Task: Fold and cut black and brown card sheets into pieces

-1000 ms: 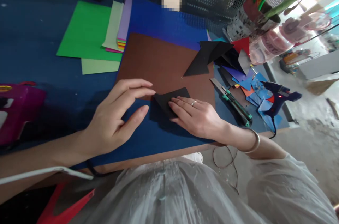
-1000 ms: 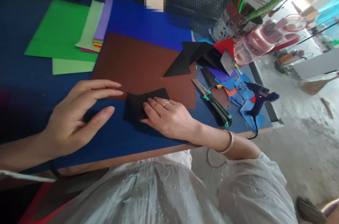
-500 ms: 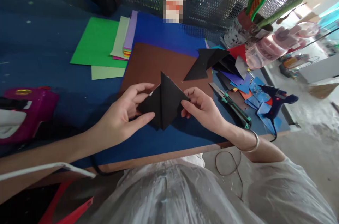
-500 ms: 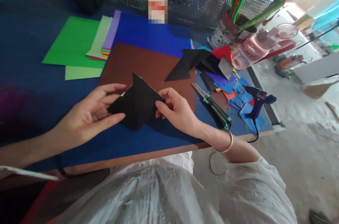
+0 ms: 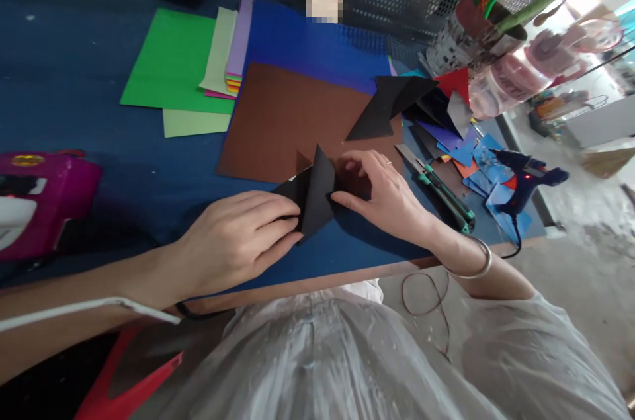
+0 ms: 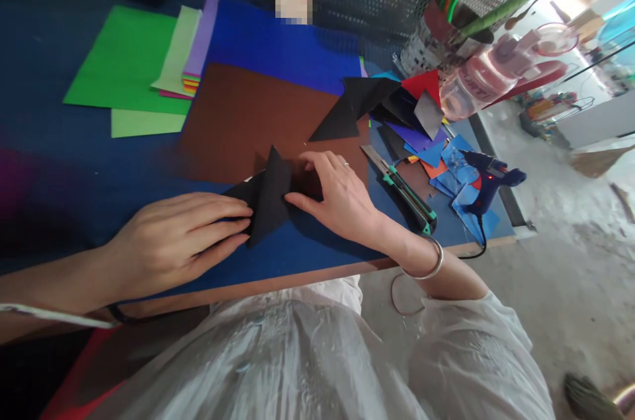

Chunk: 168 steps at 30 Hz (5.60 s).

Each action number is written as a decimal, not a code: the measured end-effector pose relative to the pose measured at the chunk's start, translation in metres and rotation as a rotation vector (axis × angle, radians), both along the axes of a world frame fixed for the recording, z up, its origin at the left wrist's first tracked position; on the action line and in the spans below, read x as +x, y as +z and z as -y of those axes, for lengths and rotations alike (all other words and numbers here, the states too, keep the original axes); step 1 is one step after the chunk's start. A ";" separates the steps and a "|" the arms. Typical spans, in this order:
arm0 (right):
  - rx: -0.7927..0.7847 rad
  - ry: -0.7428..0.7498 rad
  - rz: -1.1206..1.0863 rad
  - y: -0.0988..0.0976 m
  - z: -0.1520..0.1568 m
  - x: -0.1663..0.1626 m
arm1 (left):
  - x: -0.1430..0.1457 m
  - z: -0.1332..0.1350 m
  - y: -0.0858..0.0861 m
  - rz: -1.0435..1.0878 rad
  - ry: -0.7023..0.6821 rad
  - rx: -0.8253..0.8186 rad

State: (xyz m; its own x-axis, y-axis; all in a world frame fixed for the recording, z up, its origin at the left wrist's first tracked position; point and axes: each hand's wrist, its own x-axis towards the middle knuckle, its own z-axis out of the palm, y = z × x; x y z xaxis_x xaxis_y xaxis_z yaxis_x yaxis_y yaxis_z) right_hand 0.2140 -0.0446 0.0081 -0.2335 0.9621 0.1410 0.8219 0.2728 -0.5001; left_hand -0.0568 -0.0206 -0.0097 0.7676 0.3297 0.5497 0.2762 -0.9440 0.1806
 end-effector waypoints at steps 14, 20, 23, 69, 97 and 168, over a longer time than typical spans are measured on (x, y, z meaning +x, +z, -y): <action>-0.101 0.543 -0.320 0.009 0.001 0.028 | -0.001 0.000 -0.008 0.040 -0.043 0.130; -0.028 0.656 -0.200 0.003 0.009 0.040 | -0.002 -0.001 -0.007 0.041 -0.054 0.106; -0.028 0.650 -0.173 0.003 0.011 0.041 | -0.006 0.000 -0.014 0.069 -0.061 0.006; 0.909 0.431 0.361 -0.004 0.034 0.016 | 0.011 -0.005 0.017 0.400 0.154 -1.540; -0.455 0.129 -0.886 -0.009 0.002 -0.019 | 0.001 -0.010 0.020 0.476 0.230 -1.495; -0.124 -0.054 0.133 0.004 -0.010 -0.008 | 0.019 -0.034 0.008 -0.163 0.444 -0.574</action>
